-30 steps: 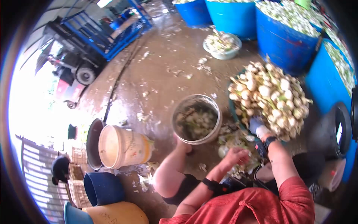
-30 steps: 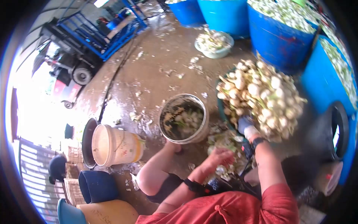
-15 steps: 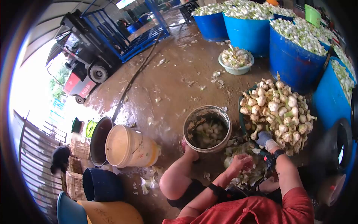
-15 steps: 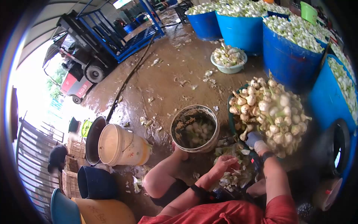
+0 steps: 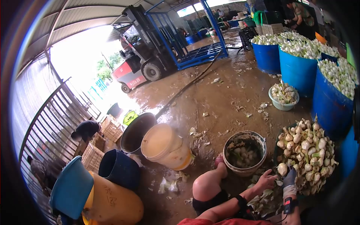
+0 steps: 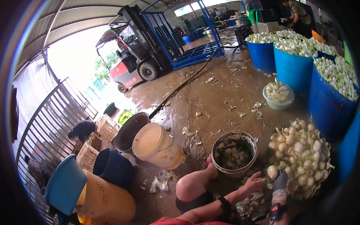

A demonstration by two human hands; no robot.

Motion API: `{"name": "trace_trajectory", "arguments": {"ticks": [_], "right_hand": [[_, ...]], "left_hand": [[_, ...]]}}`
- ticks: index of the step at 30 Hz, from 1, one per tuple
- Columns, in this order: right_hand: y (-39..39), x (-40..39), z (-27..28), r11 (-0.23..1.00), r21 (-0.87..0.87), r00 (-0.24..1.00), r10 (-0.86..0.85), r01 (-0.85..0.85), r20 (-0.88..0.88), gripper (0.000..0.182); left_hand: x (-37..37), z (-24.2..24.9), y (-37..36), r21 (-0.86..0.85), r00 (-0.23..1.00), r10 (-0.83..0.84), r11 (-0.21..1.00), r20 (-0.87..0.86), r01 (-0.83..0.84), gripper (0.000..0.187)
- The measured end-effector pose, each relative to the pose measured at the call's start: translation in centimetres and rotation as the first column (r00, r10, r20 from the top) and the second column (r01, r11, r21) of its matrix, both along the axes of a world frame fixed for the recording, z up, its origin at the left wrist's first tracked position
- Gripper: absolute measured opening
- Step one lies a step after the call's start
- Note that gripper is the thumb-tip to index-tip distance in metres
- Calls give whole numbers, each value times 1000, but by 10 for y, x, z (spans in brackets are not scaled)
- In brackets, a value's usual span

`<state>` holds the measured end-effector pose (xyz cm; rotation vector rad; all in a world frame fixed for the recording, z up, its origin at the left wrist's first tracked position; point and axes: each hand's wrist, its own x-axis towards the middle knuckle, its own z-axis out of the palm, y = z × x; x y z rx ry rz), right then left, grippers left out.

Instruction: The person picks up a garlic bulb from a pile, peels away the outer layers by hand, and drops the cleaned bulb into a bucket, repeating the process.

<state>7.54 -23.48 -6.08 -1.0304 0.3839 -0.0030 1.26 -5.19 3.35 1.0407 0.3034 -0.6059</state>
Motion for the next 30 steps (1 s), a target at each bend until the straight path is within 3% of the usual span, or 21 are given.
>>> {"name": "trace_trajectory", "arguments": {"ticks": [3, 4, 6, 7, 8, 9, 10, 11, 13, 14, 15, 16, 19, 24, 28, 30], "right_hand": [[5, 1, -20, 986, 155, 995, -64, 52, 72, 21], [5, -3, -21, 1000, 18, 996, -5, 3, 90, 18], [16, -26, 23, 973, -231, 994, 50, -27, 94, 17], [3, -25, 10, 964, -263, 993, 56, -27, 104, 23], [-6, -22, -3, 956, -293, 991, 61, -25, 116, 28], [-9, -21, 4, 814, -581, 997, 61, -18, 55, 35], [-11, -22, 10, 793, -609, 996, 76, -27, 55, 35], [-4, -25, 22, 830, -557, 994, 51, 9, 92, 34], [7, -30, 42, 900, -435, 996, 26, 12, 81, 29], [6, -33, 44, 899, -438, 997, 18, 19, 79, 29], [6, -34, 44, 874, -485, 996, 64, -24, 65, 25], [6, -36, 45, 845, -530, 993, 109, -68, 47, 21], [8, -42, 49, 885, -461, 991, 112, -67, 72, 18], [4, -62, 80, 858, -504, 974, 190, -101, 127, 12], [1, -72, 102, 925, -354, 964, 205, -136, 167, 8], [-3, -75, 103, 915, -388, 956, 202, -107, 213, 9]], "left_hand": [[4, -10, -9, -139, 993, 20, 990, 118, -3, 78], [7, -15, -11, -229, 983, 43, 974, 179, -1, 79], [7, -17, -11, -148, 970, 57, 989, 235, -23, 77], [6, -12, -15, -128, 967, 100, 989, 234, -71, 72], [8, -13, -14, -24, 952, 29, 999, 304, -23, 69], [4, -16, -21, -12, 902, 75, 997, 426, -77, 68], [1, -18, -29, -9, 831, 120, 991, 543, -137, 67], [-3, -11, -26, 500, 703, -168, 813, 691, -298, 67], [-7, -5, -29, 471, 747, -156, 852, 646, -229, 67], [-8, -5, -30, 441, 789, -142, 880, 597, -176, 67], [-9, -2, -29, 302, 855, -77, 949, 513, -95, 67], [-9, 0, -29, 300, 855, -83, 950, 512, -88, 67], [-11, 11, -24, 109, 900, 8, 992, 435, -62, 65], [-7, 6, -20, 156, 885, -36, 987, 463, -42, 66], [-9, 17, -22, 57, 909, -24, 998, 416, 0, 66], [-7, 12, -22, -88, 937, -14, 995, 348, 48, 63]]}}
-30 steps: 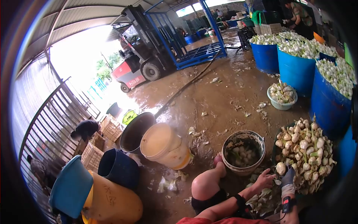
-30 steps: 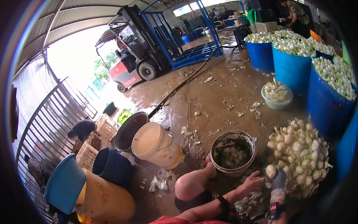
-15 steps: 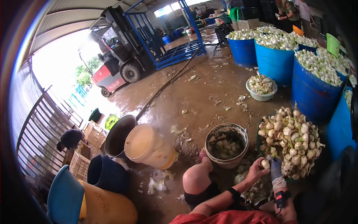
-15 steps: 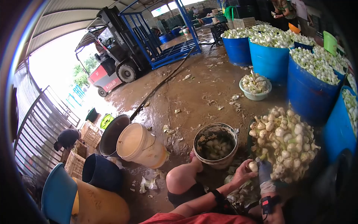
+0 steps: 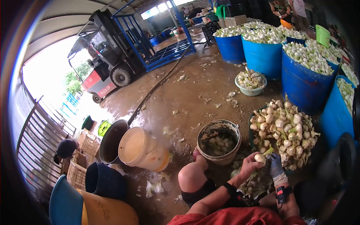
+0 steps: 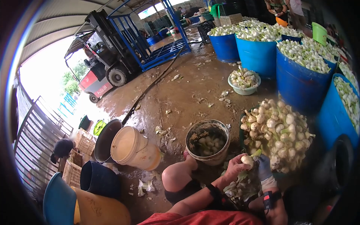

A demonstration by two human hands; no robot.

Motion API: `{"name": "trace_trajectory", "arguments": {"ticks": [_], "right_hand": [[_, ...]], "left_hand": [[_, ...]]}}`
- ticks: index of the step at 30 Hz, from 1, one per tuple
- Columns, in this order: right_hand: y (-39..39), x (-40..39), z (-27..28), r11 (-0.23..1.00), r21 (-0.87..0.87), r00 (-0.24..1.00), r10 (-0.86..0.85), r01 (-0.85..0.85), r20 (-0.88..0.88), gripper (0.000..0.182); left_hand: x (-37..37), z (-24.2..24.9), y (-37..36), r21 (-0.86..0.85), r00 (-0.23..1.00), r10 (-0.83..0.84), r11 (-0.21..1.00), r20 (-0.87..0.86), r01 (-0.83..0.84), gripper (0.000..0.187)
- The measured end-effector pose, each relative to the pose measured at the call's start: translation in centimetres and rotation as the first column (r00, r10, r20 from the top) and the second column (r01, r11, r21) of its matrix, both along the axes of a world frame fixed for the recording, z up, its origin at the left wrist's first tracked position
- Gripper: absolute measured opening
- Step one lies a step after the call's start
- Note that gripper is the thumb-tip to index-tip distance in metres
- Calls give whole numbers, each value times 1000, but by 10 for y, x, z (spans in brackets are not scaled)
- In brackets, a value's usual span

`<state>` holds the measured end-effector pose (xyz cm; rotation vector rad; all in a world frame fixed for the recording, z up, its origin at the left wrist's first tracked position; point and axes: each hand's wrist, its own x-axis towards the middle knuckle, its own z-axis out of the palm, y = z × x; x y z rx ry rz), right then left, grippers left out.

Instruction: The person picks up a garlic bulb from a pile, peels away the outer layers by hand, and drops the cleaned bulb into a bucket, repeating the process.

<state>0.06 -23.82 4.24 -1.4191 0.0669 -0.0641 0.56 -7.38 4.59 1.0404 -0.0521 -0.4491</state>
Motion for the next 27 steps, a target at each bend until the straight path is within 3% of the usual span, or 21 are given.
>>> {"name": "trace_trajectory", "arguments": {"ticks": [2, 4, 6, 7, 8, 10, 12, 13, 14, 15, 16, 17, 18, 19, 20, 21, 22, 24, 26, 27], "right_hand": [[-4, -4, 7, 995, 91, 993, 47, -37, -107, 8], [-9, -7, 14, 998, 0, 995, 61, -61, -78, 7], [-8, -8, 19, 997, -34, 997, 68, -67, 37, 13], [-7, -8, 23, 997, -35, 997, 64, -63, 35, 13], [-6, -7, 27, 992, -117, 992, 55, -41, 116, 6], [-9, -8, 27, 980, -198, 979, 49, -9, 196, 6], [-18, -5, 14, 804, -590, 950, 116, 82, 290, 9], [-23, -3, 5, 768, -636, 942, 156, 73, 296, 8], [-20, -5, 6, 769, -635, 942, 153, 76, 298, 8], [-16, -6, 8, 895, -446, 972, 95, 11, 215, 8], [-13, -8, 9, 973, -228, 991, 60, -31, 118, 9], [-12, -8, 2, 973, -227, 991, 58, -29, 118, 9], [-11, -7, -8, 992, -124, 996, 32, -21, 84, 12], [-11, -7, -15, 1000, -21, 999, 11, -10, 47, 15], [-9, -10, -6, 1000, -21, 999, 9, -8, 46, 15], [-4, -14, 10, 1000, 10, 1000, 10, -10, 9, 16], [-1, -17, 18, 999, 41, 1000, 13, -11, -29, 17], [0, -18, 12, 1000, -19, 1000, 3, -3, -1, 15], [-1, -16, 1, 996, -84, 1000, -7, 9, 27, 13], [-1, -14, -7, 998, -53, 999, -28, 30, 24, 12]], "left_hand": [[3, -8, 0, 16, 1000, -14, 1000, 25, 14, 61], [4, -14, -1, -150, 998, -63, 987, -16, 60, 61], [0, -6, -3, -147, 999, -52, 988, -8, 50, 58], [0, -2, -1, -268, 993, -94, 961, -72, 71, 54], [-1, 1, -1, -386, 981, -143, 919, -131, 83, 50], [6, -11, 1, -430, 957, -249, 888, -149, 164, 47], [7, -16, 2, -472, 921, -353, 848, -163, 241, 46], [8, -14, 2, -498, 909, -384, 827, -161, 261, 47], [9, -11, 2, -523, 897, -414, 805, -157, 280, 48], [10, -8, 1, -522, 896, -415, 805, -157, 281, 48], [10, -5, 1, -425, 909, -371, 866, -190, 265, 51], [10, -3, -1, -322, 921, -324, 914, -218, 245, 55], [9, -1, -3, -323, 920, -326, 914, -218, 247, 55], [8, 1, -5, -167, 909, -310, 948, -279, 272, 57], [5, 4, -8, -8, 898, -284, 954, -337, 299, 60], [-4, 9, -9, 188, 980, -175, 964, -91, 189, 61], [-7, 4, -12, 189, 980, -174, 964, -93, 189, 61], [-10, -6, -23, 332, 956, 82, 927, 282, -177, 61], [-9, -2, -19, 273, 958, 156, 936, 239, -221, 56], [-7, 17, -7, 279, 994, 22, 959, 104, -50, 51]]}}
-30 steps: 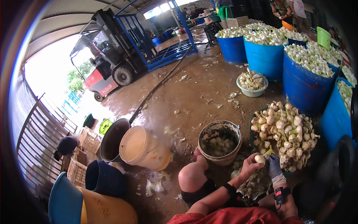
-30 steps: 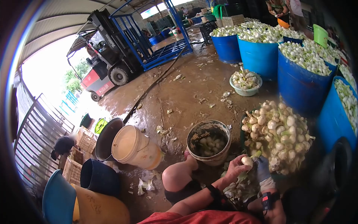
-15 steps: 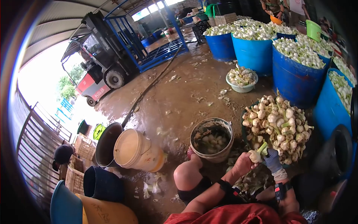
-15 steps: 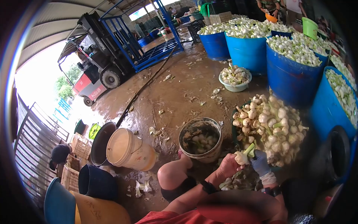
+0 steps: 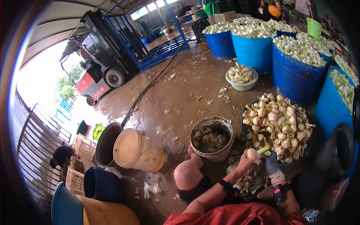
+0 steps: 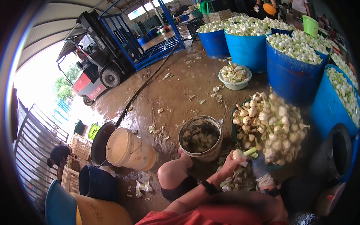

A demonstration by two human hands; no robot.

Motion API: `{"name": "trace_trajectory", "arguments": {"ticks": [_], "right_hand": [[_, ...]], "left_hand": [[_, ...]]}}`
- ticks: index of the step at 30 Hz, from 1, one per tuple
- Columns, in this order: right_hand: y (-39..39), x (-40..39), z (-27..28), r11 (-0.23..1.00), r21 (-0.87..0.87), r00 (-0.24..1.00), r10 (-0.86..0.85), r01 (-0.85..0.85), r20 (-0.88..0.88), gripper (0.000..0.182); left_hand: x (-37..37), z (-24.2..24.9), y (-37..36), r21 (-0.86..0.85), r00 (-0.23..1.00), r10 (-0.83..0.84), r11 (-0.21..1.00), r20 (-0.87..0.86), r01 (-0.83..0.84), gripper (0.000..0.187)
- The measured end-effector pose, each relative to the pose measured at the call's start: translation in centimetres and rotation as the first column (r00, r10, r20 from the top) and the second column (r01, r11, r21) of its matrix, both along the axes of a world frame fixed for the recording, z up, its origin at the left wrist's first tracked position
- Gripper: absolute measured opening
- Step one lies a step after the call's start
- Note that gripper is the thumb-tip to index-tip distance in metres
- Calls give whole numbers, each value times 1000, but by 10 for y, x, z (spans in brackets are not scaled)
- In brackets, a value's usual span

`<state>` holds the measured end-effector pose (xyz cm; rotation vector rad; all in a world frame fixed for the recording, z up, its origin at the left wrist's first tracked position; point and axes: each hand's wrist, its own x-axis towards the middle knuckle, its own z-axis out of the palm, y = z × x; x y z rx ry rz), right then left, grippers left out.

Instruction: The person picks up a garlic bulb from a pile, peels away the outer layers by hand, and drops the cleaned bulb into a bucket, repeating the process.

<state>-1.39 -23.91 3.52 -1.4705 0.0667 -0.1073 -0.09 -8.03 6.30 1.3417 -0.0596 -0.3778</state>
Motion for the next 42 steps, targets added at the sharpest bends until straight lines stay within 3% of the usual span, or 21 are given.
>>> {"name": "trace_trajectory", "arguments": {"ticks": [1, 7, 10, 12, 13, 15, 16, 18, 19, 21, 23, 25, 26, 27, 28, 29, 30, 31, 33, 35, 42], "right_hand": [[-1, -1, -5, 999, 32, 1000, -22, 22, -3, 11], [-10, -4, 13, 957, -287, 992, 4, 33, 126, 6], [-6, -6, 13, 999, -38, 999, 2, 0, 49, 7], [-6, -6, 1, 897, 442, 992, 49, 6, -114, 10], [-7, -8, -3, 897, 442, 992, 46, 12, -121, 10], [-4, -8, -1, 988, 152, 999, -30, 36, -41, 10], [-3, -8, -1, 988, 153, 998, -27, 34, -48, 10], [-1, -9, 4, 976, -213, 997, -24, 39, 72, 14], [0, -9, 8, 920, -389, 992, -3, 54, 128, 16], [6, -9, 16, 953, -304, 998, -1, 19, 61, 21], [4, -3, 9, 999, 30, 1000, 20, -19, -22, 22], [2, 2, 17, 990, 113, 996, 86, -89, 25, 21], [-14, 9, -7, 764, -620, 895, 135, 179, 425, 16], [-13, 8, 10, 811, -563, 923, 76, 163, 377, 12], [-20, 8, 17, 626, -688, 826, 121, 367, 550, 12], [-31, 17, -17, 915, -370, 961, -58, 160, 271, 16], [-39, 13, 3, 652, -645, 820, 60, 400, 569, 16], [-53, 16, -1, 545, -755, 887, 46, 363, 459, 15], [-49, 17, 5, 979, -138, 978, -167, 150, -125, 20], [-39, 6, 19, 745, -543, 922, 327, -388, -210, 31], [8, -9, 58, 911, -405, 966, 171, -80, 195, 34]], "left_hand": [[1, 10, 6, -23, 981, -141, 990, -135, 139, 46], [3, -19, 7, -441, 911, -335, 874, -242, 204, 51], [4, -11, 10, -678, 853, -475, 702, -217, 218, 53], [7, -12, 15, -553, 855, -449, 795, -260, 249, 55], [8, -13, 18, -415, 861, -415, 867, -294, 276, 58], [6, -4, 17, -301, 879, -350, 919, -325, 254, 61], [1, 0, 13, -159, 954, -202, 973, -220, 169, 61], [-6, 9, 10, 51, 997, -31, 998, -65, 34, 61], [-4, 6, 10, 51, 997, -28, 998, -73, 31, 61], [-3, -6, 10, 5, 994, 59, 998, -94, -59, 57], [1, -14, 11, -116, 983, 93, 987, -161, -112, 50], [3, -19, 10, -78, 978, 189, 978, -83, -196, 45], [6, -19, 11, -53, 974, 217, 974, -64, -220, 42], [9, -14, 15, -8, 978, 206, 978, -34, -206, 37], [10, -9, 21, -145, 984, 172, 973, -56, -178, 36], [9, -1, 25, -279, 980, 143, 944, -137, -176, 40], [9, 2, 30, -452, 987, 51, 885, -150, -114, 44], [9, 7, 36, -464, 991, -12, 884, -131, -50, 46], [9, 6, 38, -547, 992, -65, 837, -105, -3, 48], [6, 6, 38, -520, 992, -77, 854, -97, 15, 49], [-2, 6, 29, -317, 1000, -16, 948, 13, 19, 53]]}}
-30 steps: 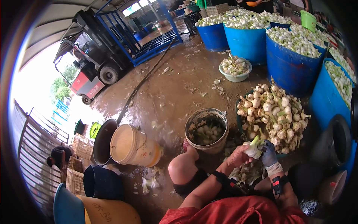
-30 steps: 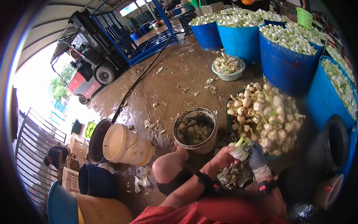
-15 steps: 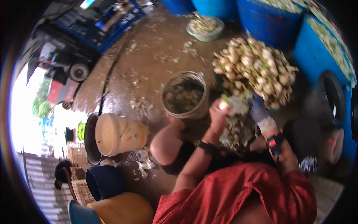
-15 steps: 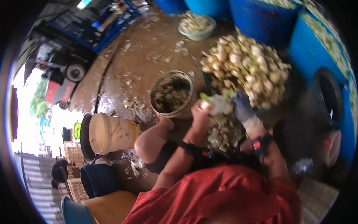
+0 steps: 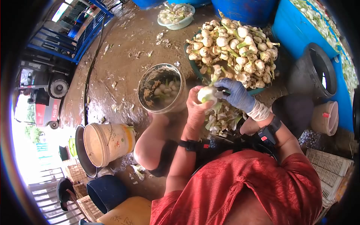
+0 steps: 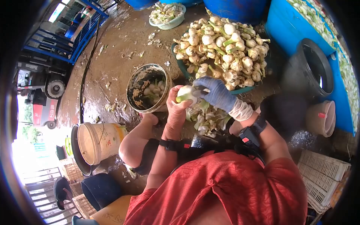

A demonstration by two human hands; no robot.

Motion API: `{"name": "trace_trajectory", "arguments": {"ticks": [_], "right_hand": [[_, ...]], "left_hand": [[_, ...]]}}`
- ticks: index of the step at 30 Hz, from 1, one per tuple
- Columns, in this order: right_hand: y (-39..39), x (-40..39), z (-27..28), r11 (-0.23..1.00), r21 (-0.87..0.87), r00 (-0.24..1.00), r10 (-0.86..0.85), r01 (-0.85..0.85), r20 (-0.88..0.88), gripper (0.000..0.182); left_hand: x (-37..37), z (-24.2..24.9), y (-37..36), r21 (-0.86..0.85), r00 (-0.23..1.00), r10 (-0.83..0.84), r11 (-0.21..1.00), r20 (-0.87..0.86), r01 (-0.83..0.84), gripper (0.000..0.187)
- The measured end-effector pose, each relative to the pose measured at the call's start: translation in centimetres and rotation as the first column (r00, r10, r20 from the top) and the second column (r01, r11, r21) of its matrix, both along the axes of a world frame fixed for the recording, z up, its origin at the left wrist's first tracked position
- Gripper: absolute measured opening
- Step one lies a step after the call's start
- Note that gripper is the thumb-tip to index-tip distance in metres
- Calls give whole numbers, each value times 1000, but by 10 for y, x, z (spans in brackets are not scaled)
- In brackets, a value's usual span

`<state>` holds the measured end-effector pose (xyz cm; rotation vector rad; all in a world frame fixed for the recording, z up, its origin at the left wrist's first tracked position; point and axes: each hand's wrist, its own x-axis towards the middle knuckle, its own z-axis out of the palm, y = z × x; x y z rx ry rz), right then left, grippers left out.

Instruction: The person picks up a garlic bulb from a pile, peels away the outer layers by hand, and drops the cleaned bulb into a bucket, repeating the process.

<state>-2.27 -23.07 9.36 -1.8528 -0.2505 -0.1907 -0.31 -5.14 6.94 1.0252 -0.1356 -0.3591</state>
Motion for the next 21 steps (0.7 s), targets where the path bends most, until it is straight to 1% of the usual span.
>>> {"name": "trace_trajectory", "arguments": {"ticks": [1, 2, 3, 4, 5, 6, 7, 8, 9, 10, 11, 12, 13, 15, 16, 17, 19, 20, 21], "right_hand": [[2, 1, -2, 1000, 0, 1000, -7, 7, 1, 34], [4, 3, -5, 985, -160, 992, -42, 62, 123, 33], [6, 4, -7, 942, -309, 968, -55, 132, 244, 32], [7, 4, -8, 929, -325, 953, -76, 174, 294, 22], [8, 4, -5, 928, -329, 954, -78, 175, 289, 22], [8, 3, -1, 885, -440, 974, -61, 154, 219, 19], [7, 2, 2, 831, -542, 988, -52, 124, 146, 15], [4, 3, 4, 822, -564, 991, -6, 80, 132, 12], [2, 5, 2, 822, -564, 992, -9, 81, 129, 12], [-1, 8, -2, 871, -490, 999, -4, 24, 41, 10], [-3, 10, -6, 912, -409, 999, 10, -27, -45, 9], [-4, 11, -12, 946, -325, 999, -3, -9, -35, 4], [-5, 12, -18, 945, -327, 999, -4, -8, -35, 4], [-8, 14, -24, 980, -184, 997, -82, 81, 3, 2], [-12, 14, -26, 987, -132, 995, -98, 97, -5, 4], [-13, 13, -24, 986, -132, 995, -99, 97, -5, 4], [-14, 9, -21, 993, 56, 993, -95, 99, -65, 7], [-10, 4, -8, 995, 67, 995, -63, 68, -74, 9], [-8, -3, -10, 995, 68, 995, -64, 69, -74, 9]], "left_hand": [[0, -1, -1, 92, 999, 4, 996, 51, -9, 55], [-1, -3, -4, 190, 994, 23, 981, 108, -43, 57], [0, -6, -4, 188, 994, 18, 981, 107, -38, 57], [1, -11, -3, 294, 988, -3, 955, 153, -43, 58], [2, -9, -2, 396, 980, -28, 917, 197, -54, 60], [1, -6, -2, 490, 969, -55, 868, 242, -73, 58], [-1, -4, -3, 490, 970, -57, 869, 237, -69, 58], [-4, -1, -4, 492, 974, -42, 867, 222, -75, 57], [-5, 0, -4, 494, 978, -27, 866, 208, -81, 56], [-5, 1, -3, 495, 978, -29, 866, 207, -79, 56], [-5, 2, -1, 433, 989, -53, 901, 135, -11, 55], [-5, 2, 0, 364, 995, -81, 930, 65, 52, 54], [-5, 2, 0, 363, 995, -82, 930, 65, 53, 54], [-4, 3, 0, 113, 991, -134, 984, -24, 136, 52], [-3, 3, 1, 27, 988, -156, 987, -18, 156, 51], [-2, 4, 1, 26, 988, -156, 987, -18, 156, 51], [-1, 7, 2, 45, 988, -140, 989, -59, 143, 49], [-2, 8, 0, 46, 988, -142, 988, -61, 145, 49], [-5, 9, -3, 90, 992, -114, 989, -48, 118, 49]]}}
